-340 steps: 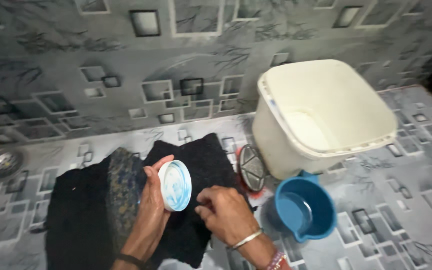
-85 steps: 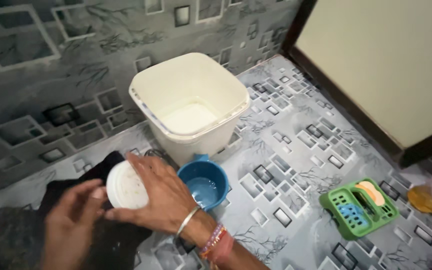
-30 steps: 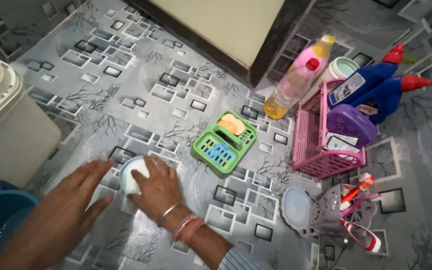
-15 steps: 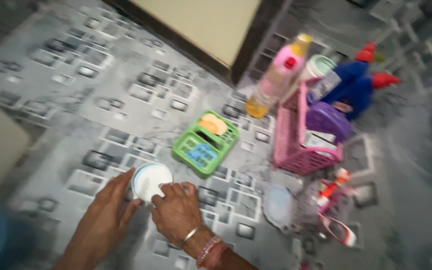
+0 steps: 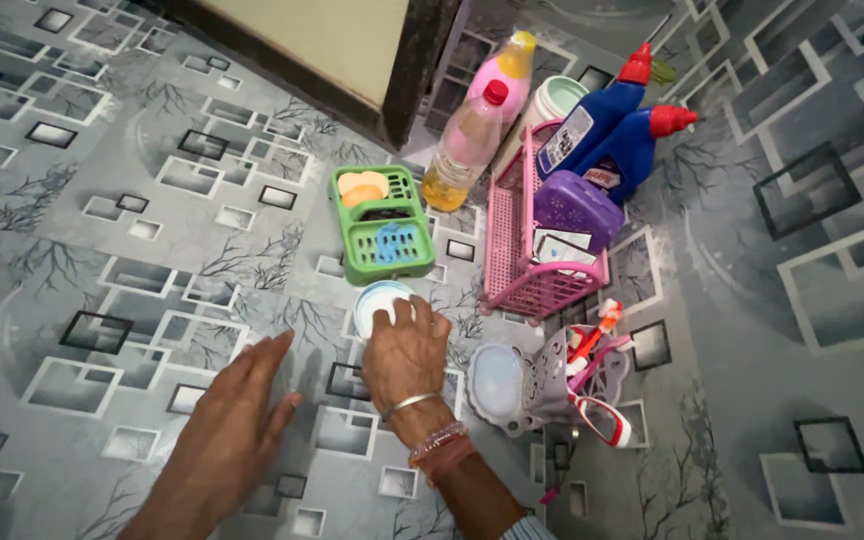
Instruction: The person scrubs a multi-colored cloth on the floor with a brush and water from a blue mug, then washes several black clothing items by hand using soap and water, and finally rinses the items in a large white bucket.
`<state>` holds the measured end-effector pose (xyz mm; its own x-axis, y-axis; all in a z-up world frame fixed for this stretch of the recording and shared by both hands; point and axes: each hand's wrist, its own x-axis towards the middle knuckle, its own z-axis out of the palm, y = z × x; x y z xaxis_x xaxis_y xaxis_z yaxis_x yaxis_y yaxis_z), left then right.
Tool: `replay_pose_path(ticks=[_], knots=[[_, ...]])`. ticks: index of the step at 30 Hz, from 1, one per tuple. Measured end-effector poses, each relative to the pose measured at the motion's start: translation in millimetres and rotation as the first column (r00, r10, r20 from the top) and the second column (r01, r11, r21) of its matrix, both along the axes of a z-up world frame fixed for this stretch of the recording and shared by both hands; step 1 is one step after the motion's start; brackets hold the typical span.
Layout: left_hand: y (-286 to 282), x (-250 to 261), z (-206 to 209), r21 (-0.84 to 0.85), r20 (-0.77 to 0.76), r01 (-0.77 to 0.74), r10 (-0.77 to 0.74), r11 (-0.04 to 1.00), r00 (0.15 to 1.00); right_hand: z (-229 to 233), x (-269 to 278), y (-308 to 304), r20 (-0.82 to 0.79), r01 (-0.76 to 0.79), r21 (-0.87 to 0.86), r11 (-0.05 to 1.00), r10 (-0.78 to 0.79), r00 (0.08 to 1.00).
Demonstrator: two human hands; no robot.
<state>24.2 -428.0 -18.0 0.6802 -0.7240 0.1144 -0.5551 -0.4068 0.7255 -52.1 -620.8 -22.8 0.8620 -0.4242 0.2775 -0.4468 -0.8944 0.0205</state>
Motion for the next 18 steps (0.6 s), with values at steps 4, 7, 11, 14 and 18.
replay_pose_path(ticks=[4, 7, 11, 14, 18], knots=[[5, 11, 1, -0.006, 0.194, -0.046, 0.046, 0.999, 0.980, 13, 16, 35, 0.085, -0.167, 0.166, 0.972, 0.155, 0.984], [24, 27, 6, 0.010, 0.277, -0.091, 0.085, 0.996, 0.957, 25, 34, 68, 0.214, -0.298, 0.249, 0.922, 0.248, 0.945], [59, 49, 19, -0.021, 0.314, -0.169, 0.167, 0.985, 0.935, 32, 62, 81, 0.219, -0.275, 0.239, 0.931, 0.224, 0.950], [76, 56, 30, -0.012, 0.293, -0.224, 0.217, 0.975, 0.931, 29, 81, 58, 0.093, -0.139, 0.252, 0.958, 0.119, 0.988], [64, 57, 37, -0.011, 0.262, -0.223, 0.218, 0.975, 0.940, 20, 96, 5, 0.043, -0.058, 0.200, 0.978, 0.051, 0.998]])
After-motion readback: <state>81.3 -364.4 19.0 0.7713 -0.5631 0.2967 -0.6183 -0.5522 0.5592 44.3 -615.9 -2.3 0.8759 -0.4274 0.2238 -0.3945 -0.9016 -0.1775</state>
